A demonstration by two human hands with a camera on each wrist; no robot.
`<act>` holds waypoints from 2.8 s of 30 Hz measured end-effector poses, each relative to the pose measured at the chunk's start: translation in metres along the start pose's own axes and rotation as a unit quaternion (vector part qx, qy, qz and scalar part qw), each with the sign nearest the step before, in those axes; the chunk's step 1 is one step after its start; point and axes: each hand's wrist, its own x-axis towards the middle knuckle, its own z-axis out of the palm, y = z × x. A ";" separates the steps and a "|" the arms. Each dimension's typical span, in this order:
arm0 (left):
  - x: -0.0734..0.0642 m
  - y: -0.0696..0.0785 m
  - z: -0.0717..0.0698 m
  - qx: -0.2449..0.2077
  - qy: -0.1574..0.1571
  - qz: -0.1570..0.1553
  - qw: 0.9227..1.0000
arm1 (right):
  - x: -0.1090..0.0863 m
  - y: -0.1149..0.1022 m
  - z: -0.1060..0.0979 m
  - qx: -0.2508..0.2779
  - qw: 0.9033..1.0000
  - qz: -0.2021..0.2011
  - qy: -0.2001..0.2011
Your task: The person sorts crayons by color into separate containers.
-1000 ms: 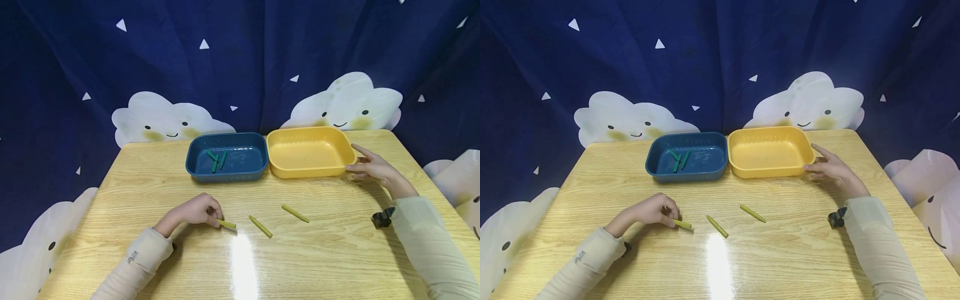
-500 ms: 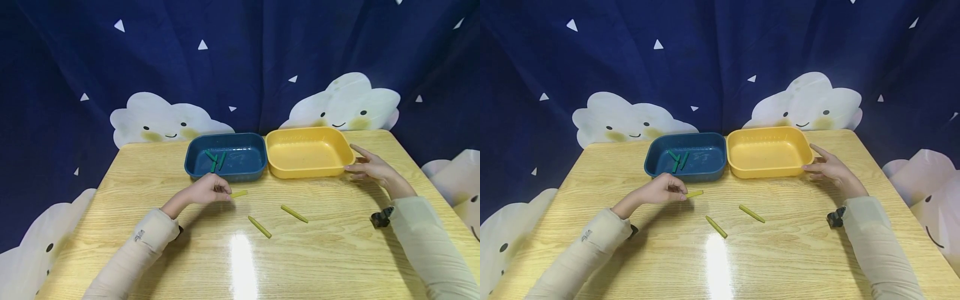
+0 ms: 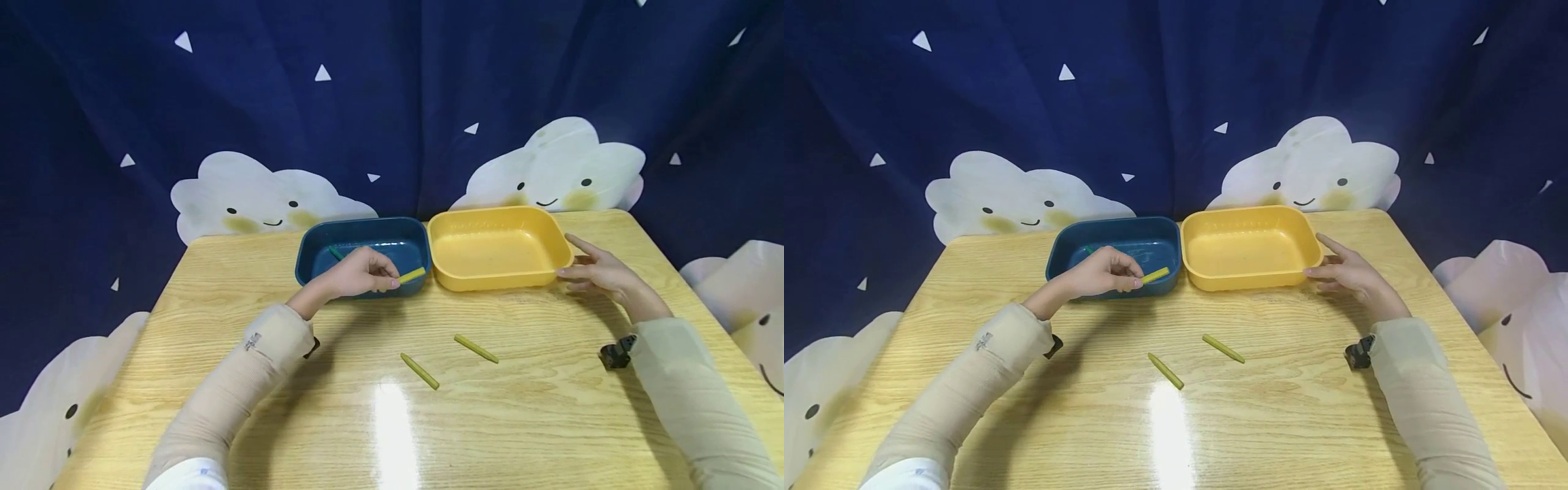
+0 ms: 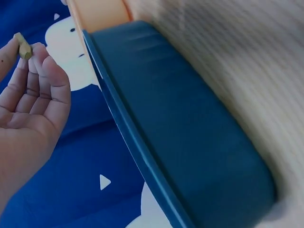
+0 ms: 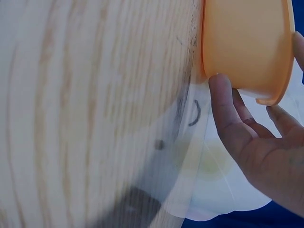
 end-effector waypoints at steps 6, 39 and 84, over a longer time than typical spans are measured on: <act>0.026 0.010 0.000 -0.012 0.006 -0.029 0.999 | -0.001 -0.001 0.001 -0.003 1.000 -0.011 -0.004; 0.165 0.038 0.009 -0.168 0.050 -0.085 0.981 | -0.004 -0.002 -0.002 -0.003 1.000 0.004 0.006; 0.237 0.017 0.043 -0.289 -0.041 -0.241 0.925 | -0.014 -0.003 0.001 -0.019 1.000 -0.001 0.016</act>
